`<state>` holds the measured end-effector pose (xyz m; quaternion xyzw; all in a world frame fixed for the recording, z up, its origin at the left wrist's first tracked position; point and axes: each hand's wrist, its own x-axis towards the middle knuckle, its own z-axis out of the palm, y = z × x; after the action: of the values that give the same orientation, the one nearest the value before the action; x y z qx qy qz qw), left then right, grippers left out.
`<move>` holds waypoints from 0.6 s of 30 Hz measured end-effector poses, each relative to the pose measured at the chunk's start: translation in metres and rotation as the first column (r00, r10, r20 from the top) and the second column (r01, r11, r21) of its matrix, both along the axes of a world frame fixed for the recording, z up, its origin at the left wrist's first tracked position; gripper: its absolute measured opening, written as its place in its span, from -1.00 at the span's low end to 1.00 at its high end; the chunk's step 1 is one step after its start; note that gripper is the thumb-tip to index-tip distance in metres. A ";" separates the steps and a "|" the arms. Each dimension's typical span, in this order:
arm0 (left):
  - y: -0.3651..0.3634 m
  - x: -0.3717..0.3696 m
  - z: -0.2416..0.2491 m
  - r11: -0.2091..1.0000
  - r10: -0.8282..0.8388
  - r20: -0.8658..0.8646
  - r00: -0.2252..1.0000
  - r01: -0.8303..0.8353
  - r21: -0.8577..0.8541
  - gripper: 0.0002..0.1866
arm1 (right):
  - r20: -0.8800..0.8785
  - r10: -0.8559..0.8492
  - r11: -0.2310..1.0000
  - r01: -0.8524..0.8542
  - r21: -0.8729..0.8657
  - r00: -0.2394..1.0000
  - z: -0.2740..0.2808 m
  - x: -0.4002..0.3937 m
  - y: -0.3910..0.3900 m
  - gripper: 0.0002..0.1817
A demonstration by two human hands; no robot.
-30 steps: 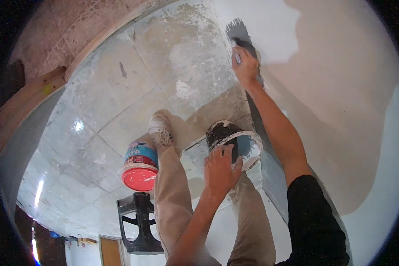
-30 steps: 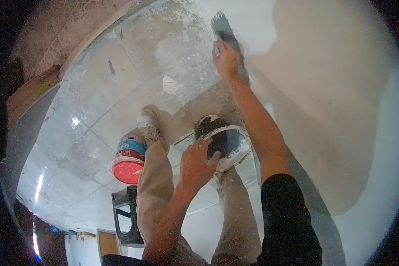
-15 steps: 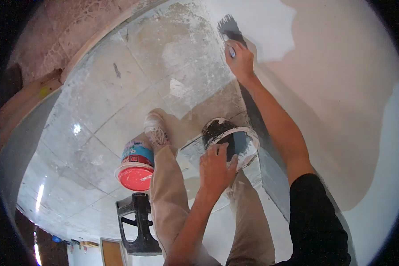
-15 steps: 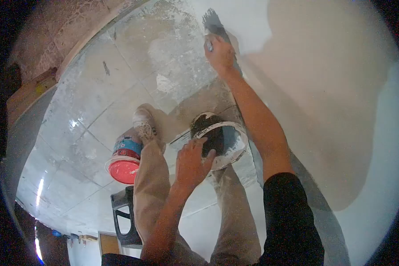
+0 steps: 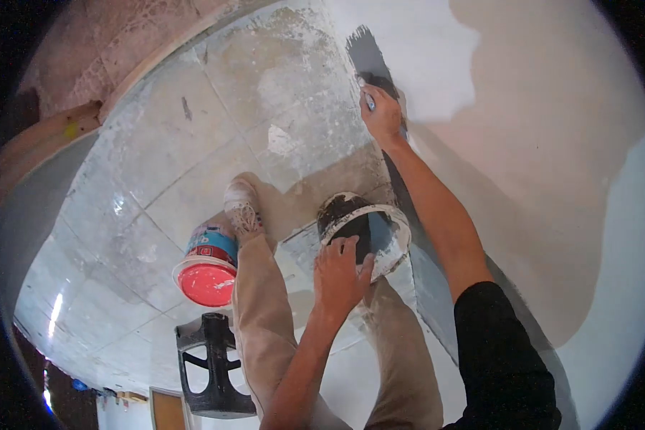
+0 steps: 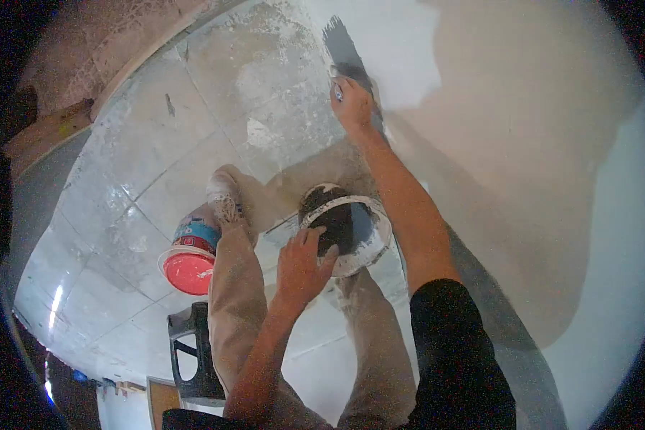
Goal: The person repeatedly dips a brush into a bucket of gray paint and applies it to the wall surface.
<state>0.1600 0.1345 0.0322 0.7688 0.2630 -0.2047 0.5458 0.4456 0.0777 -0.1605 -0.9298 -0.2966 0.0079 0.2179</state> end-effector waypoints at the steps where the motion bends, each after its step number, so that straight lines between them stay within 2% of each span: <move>1: -0.003 -0.002 -0.001 1.000 -0.009 0.002 1.000 0.009 0.005 -0.53 | 0.017 -0.009 0.998 0.010 -0.068 1.000 -0.004 0.007 -0.003 -0.78; 2: -0.008 -0.008 0.000 1.000 -0.022 -0.002 1.000 0.022 0.004 -0.52 | 0.028 -0.020 0.990 0.023 -0.142 0.999 -0.009 0.009 -0.008 -0.78; 6: -0.030 -0.022 -0.001 0.999 -0.028 -0.004 1.000 0.028 0.027 -0.52 | 0.137 -0.062 0.998 0.061 0.018 0.989 0.036 0.002 -0.016 -0.86; 7: -0.037 -0.027 -0.002 0.999 -0.041 -0.013 0.999 0.041 0.028 -0.52 | 0.140 -0.107 0.993 0.099 0.059 0.984 0.053 -0.004 -0.021 -0.86; 11: -0.066 -0.049 -0.015 0.994 -0.094 -0.028 0.995 0.095 0.044 -0.53 | 0.076 -0.056 0.952 0.031 0.303 0.996 0.126 -0.050 -0.059 -0.78; 13: -0.077 -0.063 -0.019 0.992 -0.114 -0.003 0.994 0.114 0.057 -0.54 | -0.006 -0.076 0.922 0.073 0.379 0.997 0.159 -0.092 -0.093 -0.80; 16: -0.092 -0.074 -0.025 0.988 -0.126 -0.013 0.992 0.127 0.083 -0.54 | -0.410 -0.267 0.864 0.405 0.298 0.872 0.198 -0.171 -0.148 -0.81; 18: -0.097 -0.074 -0.018 0.972 -0.227 -0.103 0.969 0.231 0.031 -0.52 | -0.466 -0.276 0.859 0.433 0.272 0.840 0.205 -0.222 -0.173 -0.82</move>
<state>0.0857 0.0379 0.0141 0.7945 0.2035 -0.2983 0.4882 0.2235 -0.0950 0.0444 -0.8883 -0.0596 0.1067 0.4427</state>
